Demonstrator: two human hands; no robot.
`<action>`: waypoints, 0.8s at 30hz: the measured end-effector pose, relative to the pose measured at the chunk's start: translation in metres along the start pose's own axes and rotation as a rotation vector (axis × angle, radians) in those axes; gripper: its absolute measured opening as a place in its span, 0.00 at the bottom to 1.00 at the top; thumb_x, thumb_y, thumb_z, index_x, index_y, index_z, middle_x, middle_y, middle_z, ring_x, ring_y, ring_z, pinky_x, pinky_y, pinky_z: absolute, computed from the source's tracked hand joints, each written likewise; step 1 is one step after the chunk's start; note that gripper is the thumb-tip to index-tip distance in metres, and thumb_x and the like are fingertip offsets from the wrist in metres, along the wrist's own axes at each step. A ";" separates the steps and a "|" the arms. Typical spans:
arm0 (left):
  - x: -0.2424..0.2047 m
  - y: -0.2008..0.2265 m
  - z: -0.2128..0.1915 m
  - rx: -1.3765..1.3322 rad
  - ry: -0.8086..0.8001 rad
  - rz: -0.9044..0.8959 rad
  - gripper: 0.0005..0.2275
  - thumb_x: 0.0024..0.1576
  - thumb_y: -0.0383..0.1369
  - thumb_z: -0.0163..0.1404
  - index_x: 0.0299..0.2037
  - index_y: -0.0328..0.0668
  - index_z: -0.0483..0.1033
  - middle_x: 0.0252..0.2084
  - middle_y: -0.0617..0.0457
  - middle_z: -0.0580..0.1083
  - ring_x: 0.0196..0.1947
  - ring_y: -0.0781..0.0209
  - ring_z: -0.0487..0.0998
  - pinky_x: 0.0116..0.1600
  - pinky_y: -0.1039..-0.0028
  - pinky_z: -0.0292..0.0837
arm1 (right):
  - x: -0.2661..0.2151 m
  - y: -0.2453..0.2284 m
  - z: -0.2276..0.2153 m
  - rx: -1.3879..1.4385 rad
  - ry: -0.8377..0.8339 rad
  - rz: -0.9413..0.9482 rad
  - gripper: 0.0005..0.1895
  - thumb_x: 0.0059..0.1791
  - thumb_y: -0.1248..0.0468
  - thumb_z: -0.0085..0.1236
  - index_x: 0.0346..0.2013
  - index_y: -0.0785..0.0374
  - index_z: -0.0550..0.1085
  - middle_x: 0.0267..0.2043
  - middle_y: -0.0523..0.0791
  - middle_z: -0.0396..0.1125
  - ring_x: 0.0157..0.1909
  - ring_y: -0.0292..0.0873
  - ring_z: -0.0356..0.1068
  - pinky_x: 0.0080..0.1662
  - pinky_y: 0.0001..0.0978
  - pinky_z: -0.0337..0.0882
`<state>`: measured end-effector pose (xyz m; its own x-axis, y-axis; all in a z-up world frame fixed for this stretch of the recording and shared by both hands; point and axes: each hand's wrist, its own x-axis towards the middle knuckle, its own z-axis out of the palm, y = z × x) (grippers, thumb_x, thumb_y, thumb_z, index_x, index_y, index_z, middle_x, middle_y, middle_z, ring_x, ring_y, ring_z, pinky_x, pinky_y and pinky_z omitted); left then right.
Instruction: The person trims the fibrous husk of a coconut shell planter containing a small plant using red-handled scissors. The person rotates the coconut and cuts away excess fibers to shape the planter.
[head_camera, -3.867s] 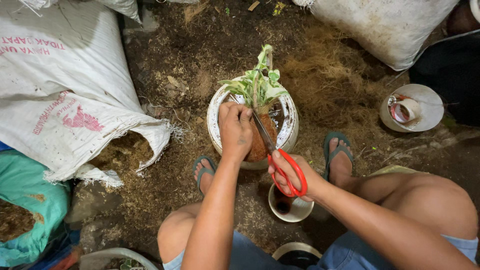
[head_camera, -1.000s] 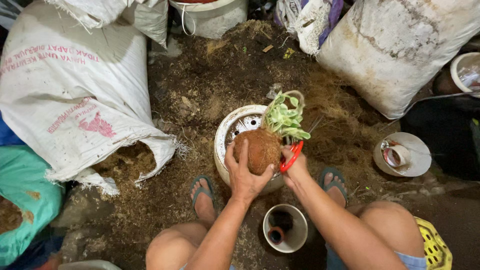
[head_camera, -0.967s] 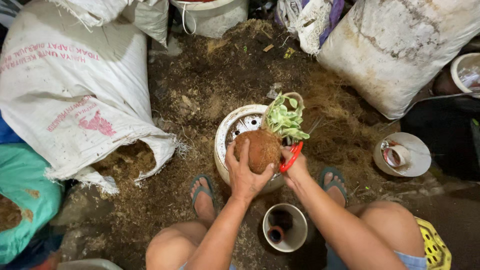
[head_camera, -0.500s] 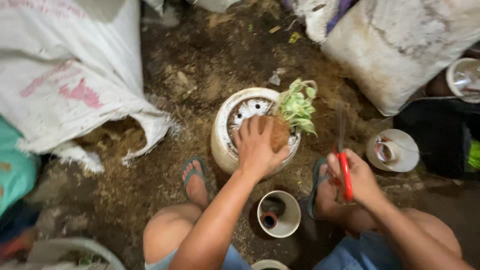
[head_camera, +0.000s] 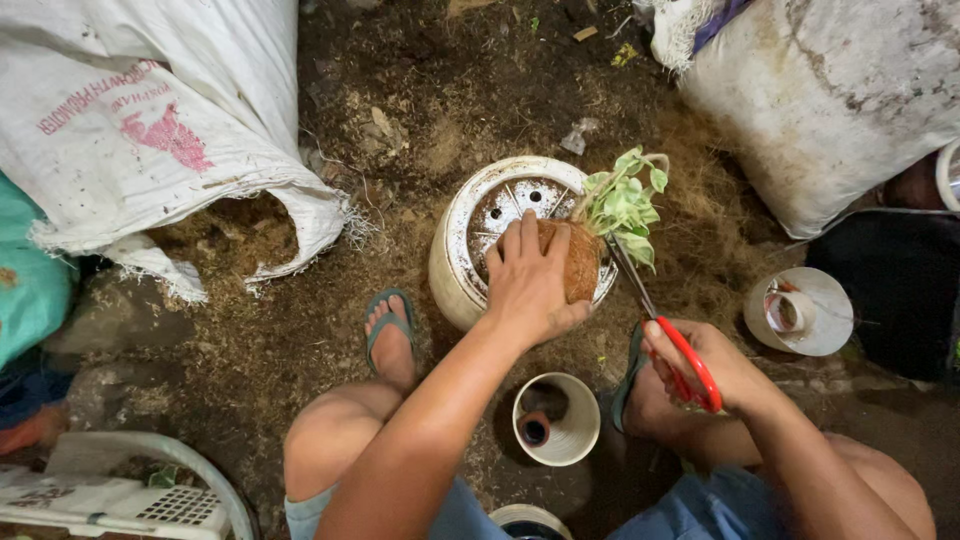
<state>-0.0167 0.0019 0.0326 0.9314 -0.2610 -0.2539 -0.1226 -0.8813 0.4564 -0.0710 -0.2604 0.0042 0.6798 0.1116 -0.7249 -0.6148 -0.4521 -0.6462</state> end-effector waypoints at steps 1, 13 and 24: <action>0.002 0.002 -0.001 0.011 -0.019 -0.003 0.49 0.44 0.52 0.65 0.73 0.42 0.50 0.73 0.28 0.44 0.74 0.31 0.42 0.69 0.37 0.43 | 0.000 -0.001 -0.001 -0.011 -0.009 -0.012 0.32 0.50 0.39 0.48 0.33 0.69 0.73 0.17 0.44 0.61 0.17 0.39 0.61 0.23 0.34 0.65; -0.014 0.013 0.008 0.026 0.095 0.026 0.46 0.41 0.49 0.67 0.70 0.43 0.56 0.71 0.33 0.52 0.72 0.32 0.47 0.65 0.32 0.49 | -0.001 0.005 -0.002 0.050 -0.036 0.027 0.33 0.50 0.38 0.47 0.33 0.69 0.74 0.17 0.44 0.58 0.16 0.39 0.58 0.22 0.33 0.61; -0.026 0.027 0.020 0.136 0.217 0.106 0.46 0.40 0.49 0.67 0.68 0.43 0.59 0.69 0.34 0.56 0.70 0.32 0.52 0.62 0.31 0.53 | -0.009 0.008 -0.006 -0.176 0.088 0.070 0.32 0.50 0.39 0.52 0.27 0.69 0.73 0.18 0.44 0.62 0.18 0.40 0.62 0.23 0.36 0.64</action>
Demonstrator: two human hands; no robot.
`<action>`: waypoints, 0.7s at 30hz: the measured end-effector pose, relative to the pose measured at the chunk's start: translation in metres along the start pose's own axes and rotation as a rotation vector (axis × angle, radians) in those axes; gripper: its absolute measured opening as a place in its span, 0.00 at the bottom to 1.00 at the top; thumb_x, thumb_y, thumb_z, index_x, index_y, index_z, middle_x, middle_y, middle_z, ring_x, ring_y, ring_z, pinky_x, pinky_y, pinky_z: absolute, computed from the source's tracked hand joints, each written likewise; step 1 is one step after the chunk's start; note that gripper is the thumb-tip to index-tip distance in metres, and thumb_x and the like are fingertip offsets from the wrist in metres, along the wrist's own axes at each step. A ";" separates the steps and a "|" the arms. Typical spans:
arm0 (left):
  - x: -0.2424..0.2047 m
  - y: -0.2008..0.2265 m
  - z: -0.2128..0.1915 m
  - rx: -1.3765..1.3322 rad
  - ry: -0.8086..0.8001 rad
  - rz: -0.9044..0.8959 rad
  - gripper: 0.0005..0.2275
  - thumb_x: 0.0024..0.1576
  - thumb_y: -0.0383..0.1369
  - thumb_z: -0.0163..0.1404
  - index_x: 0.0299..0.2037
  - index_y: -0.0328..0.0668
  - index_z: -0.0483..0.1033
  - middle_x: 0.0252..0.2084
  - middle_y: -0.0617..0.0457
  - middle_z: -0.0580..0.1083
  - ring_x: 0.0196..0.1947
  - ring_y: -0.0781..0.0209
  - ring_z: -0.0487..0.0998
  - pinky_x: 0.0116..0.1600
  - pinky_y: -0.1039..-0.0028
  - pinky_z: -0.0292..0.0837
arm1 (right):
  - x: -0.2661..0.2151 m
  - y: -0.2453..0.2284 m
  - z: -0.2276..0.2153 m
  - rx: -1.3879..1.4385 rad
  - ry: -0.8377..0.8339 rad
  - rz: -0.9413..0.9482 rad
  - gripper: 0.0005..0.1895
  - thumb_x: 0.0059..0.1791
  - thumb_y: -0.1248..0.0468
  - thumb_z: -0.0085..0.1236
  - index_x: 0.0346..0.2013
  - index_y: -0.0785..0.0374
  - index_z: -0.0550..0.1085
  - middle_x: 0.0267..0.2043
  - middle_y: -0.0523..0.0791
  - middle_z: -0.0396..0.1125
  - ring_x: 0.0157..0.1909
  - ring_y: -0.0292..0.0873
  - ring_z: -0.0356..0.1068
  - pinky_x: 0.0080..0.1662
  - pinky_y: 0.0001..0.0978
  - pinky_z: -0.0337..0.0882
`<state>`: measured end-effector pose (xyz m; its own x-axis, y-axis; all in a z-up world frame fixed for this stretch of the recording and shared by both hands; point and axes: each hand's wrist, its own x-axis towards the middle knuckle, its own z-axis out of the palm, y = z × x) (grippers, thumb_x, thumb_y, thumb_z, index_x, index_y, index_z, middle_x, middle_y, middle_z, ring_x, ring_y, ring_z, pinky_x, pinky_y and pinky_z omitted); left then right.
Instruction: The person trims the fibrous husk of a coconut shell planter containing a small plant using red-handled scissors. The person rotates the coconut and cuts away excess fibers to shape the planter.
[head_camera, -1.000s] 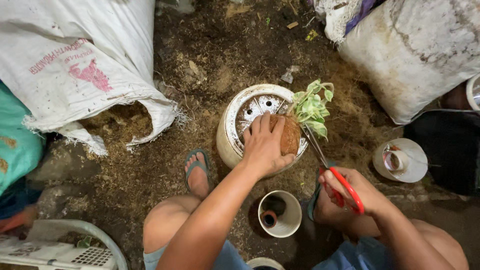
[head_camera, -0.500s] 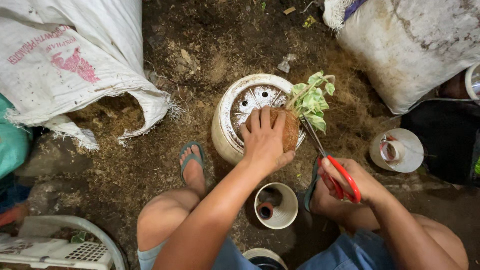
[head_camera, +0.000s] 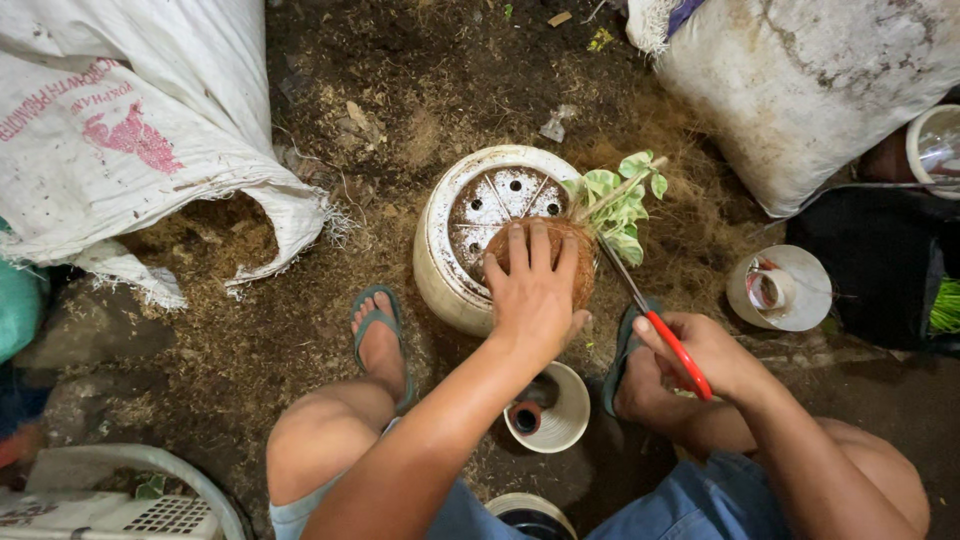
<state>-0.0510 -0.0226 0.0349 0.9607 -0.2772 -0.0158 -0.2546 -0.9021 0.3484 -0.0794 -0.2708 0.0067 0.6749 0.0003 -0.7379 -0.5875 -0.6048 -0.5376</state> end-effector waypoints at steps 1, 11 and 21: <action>0.000 0.000 0.000 0.003 0.002 0.002 0.46 0.40 0.50 0.67 0.68 0.43 0.59 0.69 0.34 0.56 0.70 0.32 0.52 0.61 0.31 0.53 | -0.001 -0.001 0.001 -0.059 0.040 -0.025 0.32 0.48 0.38 0.53 0.29 0.68 0.75 0.19 0.46 0.64 0.19 0.41 0.64 0.24 0.38 0.66; 0.000 -0.004 0.001 0.003 0.017 0.013 0.45 0.40 0.51 0.67 0.67 0.43 0.61 0.69 0.32 0.56 0.70 0.30 0.52 0.61 0.31 0.53 | -0.014 -0.029 0.009 -0.678 0.343 -0.108 0.38 0.42 0.30 0.55 0.41 0.62 0.77 0.32 0.60 0.74 0.40 0.64 0.75 0.44 0.55 0.73; 0.000 -0.007 0.005 -0.008 0.043 0.020 0.45 0.40 0.51 0.67 0.67 0.43 0.61 0.69 0.32 0.57 0.70 0.29 0.52 0.61 0.32 0.53 | -0.013 -0.027 0.014 -0.640 0.359 -0.165 0.37 0.43 0.30 0.54 0.38 0.63 0.77 0.31 0.60 0.73 0.38 0.64 0.74 0.42 0.56 0.72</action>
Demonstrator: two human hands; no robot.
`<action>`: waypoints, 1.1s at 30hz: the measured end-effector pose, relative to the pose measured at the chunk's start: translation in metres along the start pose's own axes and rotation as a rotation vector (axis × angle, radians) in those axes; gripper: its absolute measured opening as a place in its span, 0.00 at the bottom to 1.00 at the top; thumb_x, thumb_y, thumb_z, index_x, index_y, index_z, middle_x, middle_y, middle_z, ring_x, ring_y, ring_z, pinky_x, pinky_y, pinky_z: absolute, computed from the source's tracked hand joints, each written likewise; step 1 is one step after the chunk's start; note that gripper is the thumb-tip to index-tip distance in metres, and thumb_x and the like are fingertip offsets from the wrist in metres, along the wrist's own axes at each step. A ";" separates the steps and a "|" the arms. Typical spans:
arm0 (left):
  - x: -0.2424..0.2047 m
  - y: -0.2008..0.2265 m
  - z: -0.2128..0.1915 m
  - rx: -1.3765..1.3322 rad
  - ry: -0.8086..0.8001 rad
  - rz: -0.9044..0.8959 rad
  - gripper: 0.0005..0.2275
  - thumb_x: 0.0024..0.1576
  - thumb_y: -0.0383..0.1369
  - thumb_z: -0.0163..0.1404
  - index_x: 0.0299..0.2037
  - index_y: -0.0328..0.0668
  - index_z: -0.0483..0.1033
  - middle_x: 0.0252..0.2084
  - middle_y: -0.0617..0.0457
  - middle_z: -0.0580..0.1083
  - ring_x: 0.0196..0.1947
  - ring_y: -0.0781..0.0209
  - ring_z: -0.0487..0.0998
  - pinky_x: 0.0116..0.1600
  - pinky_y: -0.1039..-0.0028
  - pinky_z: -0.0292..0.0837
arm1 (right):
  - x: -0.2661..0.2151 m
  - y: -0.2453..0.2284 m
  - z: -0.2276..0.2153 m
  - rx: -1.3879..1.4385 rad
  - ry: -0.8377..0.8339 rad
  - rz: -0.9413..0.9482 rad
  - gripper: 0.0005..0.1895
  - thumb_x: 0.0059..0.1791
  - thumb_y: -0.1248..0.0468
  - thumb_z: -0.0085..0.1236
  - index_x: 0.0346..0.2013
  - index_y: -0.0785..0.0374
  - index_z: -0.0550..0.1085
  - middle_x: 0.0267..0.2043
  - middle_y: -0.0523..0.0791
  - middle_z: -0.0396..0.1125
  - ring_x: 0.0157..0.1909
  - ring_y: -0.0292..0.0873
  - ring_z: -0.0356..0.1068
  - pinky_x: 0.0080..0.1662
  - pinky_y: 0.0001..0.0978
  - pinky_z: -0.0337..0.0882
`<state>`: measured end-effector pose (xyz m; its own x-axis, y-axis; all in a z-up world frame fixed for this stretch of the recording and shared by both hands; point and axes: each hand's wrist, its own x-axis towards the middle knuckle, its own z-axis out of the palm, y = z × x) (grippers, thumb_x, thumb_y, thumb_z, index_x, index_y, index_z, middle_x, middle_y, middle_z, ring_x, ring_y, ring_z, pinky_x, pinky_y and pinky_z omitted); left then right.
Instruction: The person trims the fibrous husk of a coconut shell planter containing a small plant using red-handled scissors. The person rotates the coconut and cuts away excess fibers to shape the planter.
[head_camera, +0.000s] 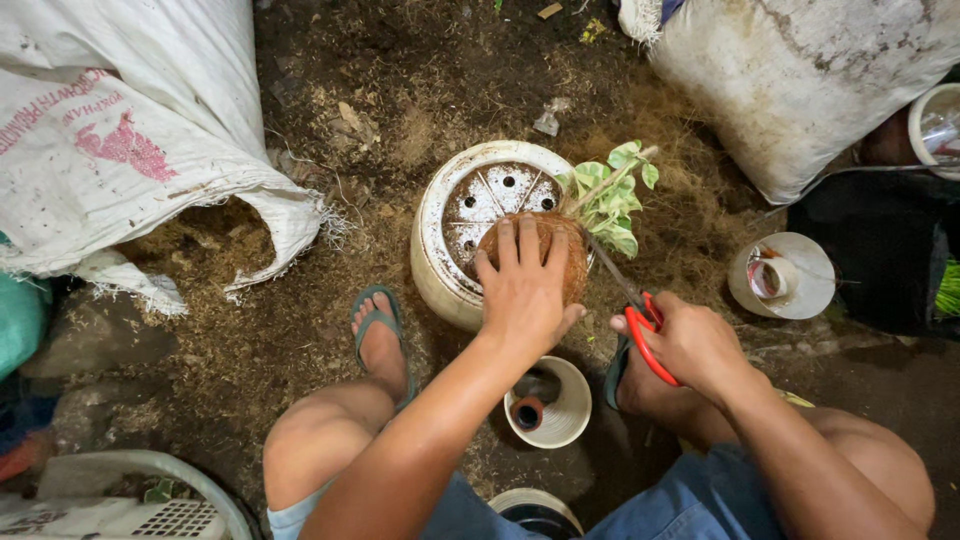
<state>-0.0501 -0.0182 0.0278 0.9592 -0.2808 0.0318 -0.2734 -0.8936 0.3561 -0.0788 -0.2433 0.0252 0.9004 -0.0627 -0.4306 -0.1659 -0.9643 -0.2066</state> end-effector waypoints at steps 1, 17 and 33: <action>0.000 0.000 0.000 -0.001 -0.004 0.000 0.45 0.40 0.51 0.67 0.67 0.43 0.62 0.69 0.32 0.57 0.70 0.30 0.52 0.61 0.32 0.53 | 0.000 0.001 0.001 -0.009 0.011 -0.001 0.37 0.43 0.30 0.55 0.39 0.62 0.77 0.30 0.60 0.73 0.38 0.64 0.75 0.41 0.56 0.72; 0.003 -0.004 -0.003 0.011 -0.047 0.009 0.45 0.42 0.51 0.66 0.68 0.38 0.59 0.69 0.28 0.54 0.69 0.27 0.51 0.60 0.31 0.53 | 0.003 0.012 0.011 -0.151 0.239 -0.171 0.36 0.45 0.33 0.53 0.46 0.63 0.73 0.29 0.57 0.74 0.34 0.61 0.76 0.35 0.54 0.74; 0.001 -0.004 -0.003 -0.003 0.004 0.006 0.45 0.40 0.50 0.67 0.67 0.40 0.61 0.69 0.31 0.56 0.69 0.29 0.53 0.61 0.32 0.54 | 0.006 0.011 0.017 -0.232 0.196 -0.108 0.34 0.46 0.33 0.52 0.45 0.61 0.73 0.27 0.58 0.73 0.32 0.62 0.76 0.34 0.56 0.74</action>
